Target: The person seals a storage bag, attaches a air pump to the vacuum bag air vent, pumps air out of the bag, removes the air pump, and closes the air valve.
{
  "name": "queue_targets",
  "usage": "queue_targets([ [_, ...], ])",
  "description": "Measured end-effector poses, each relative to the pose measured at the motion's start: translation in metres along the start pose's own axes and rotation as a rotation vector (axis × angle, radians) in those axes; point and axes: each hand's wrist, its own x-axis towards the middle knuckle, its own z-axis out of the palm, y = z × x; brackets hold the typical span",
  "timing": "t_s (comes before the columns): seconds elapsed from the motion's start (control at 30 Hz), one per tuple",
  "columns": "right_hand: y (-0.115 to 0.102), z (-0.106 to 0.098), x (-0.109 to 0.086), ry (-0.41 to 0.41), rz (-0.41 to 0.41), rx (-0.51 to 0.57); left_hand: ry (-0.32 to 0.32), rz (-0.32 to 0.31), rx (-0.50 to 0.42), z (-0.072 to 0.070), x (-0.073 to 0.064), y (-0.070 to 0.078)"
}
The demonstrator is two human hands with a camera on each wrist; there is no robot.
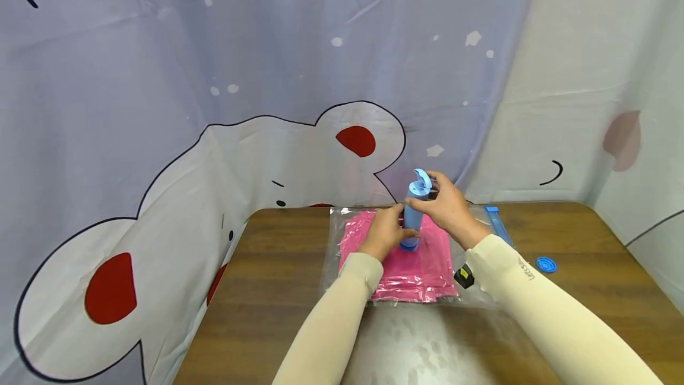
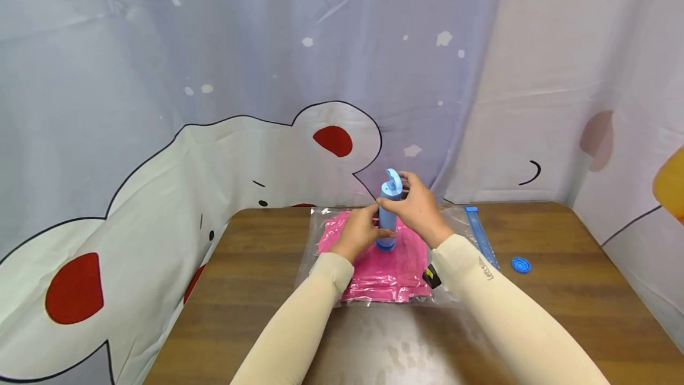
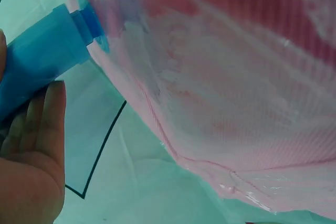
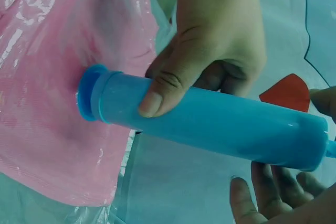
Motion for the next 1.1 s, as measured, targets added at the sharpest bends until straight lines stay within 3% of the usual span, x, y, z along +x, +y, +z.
queue_targets([
  [0.1, -0.001, 0.001, 0.001, 0.049, -0.009, -0.011, 0.055, -0.002, 0.077, 0.005, 0.000, 0.001],
  [0.3, -0.008, 0.000, 0.000, 0.118, -0.048, -0.135, 0.124, -0.059, 0.178, 0.011, -0.003, 0.004],
  [0.53, -0.009, -0.002, -0.002, 0.114, -0.071, -0.148, 0.148, -0.066, 0.193, 0.016, -0.006, 0.003],
  [0.67, -0.007, -0.003, -0.002, 0.084, -0.045, -0.087, 0.114, -0.051, 0.218, 0.015, -0.005, 0.001],
  [0.77, -0.006, -0.004, -0.001, 0.065, -0.019, -0.052, 0.047, -0.048, 0.152, 0.009, -0.002, 0.000],
  [0.97, -0.006, -0.005, 0.000, 0.044, -0.020, -0.053, -0.097, -0.023, -0.135, -0.005, 0.001, -0.002],
  [1.1, -0.006, -0.005, 0.001, 0.039, -0.022, -0.058, -0.124, -0.005, -0.168, -0.007, 0.002, -0.002],
])
